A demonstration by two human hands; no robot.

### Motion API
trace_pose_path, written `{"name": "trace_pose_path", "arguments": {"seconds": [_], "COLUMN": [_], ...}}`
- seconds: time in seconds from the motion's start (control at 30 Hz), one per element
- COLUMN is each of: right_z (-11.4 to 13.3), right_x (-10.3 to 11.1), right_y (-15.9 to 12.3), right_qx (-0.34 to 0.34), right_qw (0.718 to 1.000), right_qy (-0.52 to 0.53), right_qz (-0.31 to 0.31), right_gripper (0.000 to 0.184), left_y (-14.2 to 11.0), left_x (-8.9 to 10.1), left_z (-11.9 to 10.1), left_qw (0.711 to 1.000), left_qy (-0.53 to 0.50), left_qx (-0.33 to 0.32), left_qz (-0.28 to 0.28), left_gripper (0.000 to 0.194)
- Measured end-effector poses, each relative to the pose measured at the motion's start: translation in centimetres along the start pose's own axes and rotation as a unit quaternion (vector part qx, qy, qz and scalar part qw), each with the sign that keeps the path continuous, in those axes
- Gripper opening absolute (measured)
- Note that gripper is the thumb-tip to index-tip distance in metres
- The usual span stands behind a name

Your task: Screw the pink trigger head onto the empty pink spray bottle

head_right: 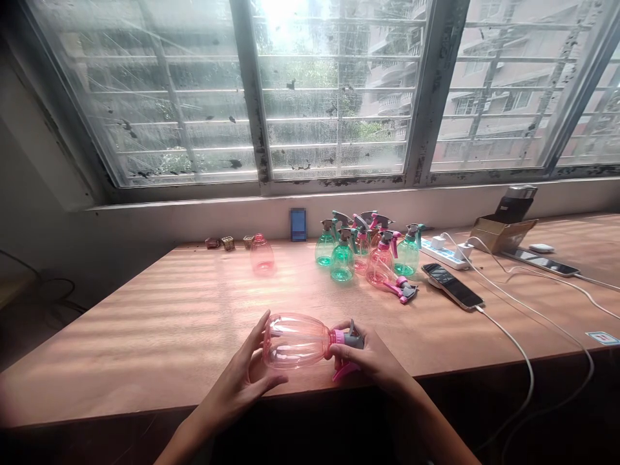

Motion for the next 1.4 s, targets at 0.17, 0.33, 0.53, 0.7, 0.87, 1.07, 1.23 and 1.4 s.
{"name": "trace_pose_path", "arguments": {"seconds": [0.17,0.33,0.53,0.7,0.87,1.07,1.23,1.4], "right_z": [0.3,0.2,-0.1,0.2,0.0,0.0,0.1,0.1], "right_x": [-0.4,-0.4,-0.2,-0.3,-0.1,-0.3,-0.2,-0.2], "right_y": [-0.1,-0.1,0.0,-0.1,0.1,-0.2,-0.3,-0.1], "right_qx": [0.003,0.003,0.000,0.005,0.007,-0.008,-0.009,0.000], "right_qw": [1.000,1.000,1.000,1.000,1.000,1.000,1.000,1.000], "right_qy": [-0.006,0.001,-0.004,-0.010,-0.013,-0.024,-0.028,-0.012], "right_qz": [0.004,0.013,0.012,0.012,0.015,0.017,0.007,0.008], "right_gripper": [0.044,0.045,0.045,0.042,0.042,0.044,0.044,0.045], "left_y": [0.2,0.1,-0.1,0.2,0.1,0.0,0.1,0.3], "left_x": [0.2,0.3,0.2,0.6,0.5,0.4,0.3,0.5], "left_z": [-0.7,-0.8,0.0,-0.8,-0.8,-0.9,-0.7,-0.9], "left_qw": [0.999,0.997,1.000,0.999,0.999,1.000,1.000,0.998], "left_qy": [0.037,0.070,0.005,0.032,0.023,-0.012,0.008,0.052], "left_qx": [-0.010,-0.033,-0.002,-0.005,-0.027,-0.006,0.015,-0.020], "left_qz": [0.002,-0.014,-0.002,-0.016,-0.020,-0.007,0.000,-0.025], "left_gripper": [0.083,0.078,0.102,0.080,0.077,0.095,0.083,0.083]}}
Point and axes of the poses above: each hand's wrist, its own y-axis towards the middle knuckle, its own x-axis out of the back of the hand, z = x × y, the point moved 8 cm from there along y, towards the middle knuckle, and after that the axes turned 8 degrees about y, right-handed, at the moved point
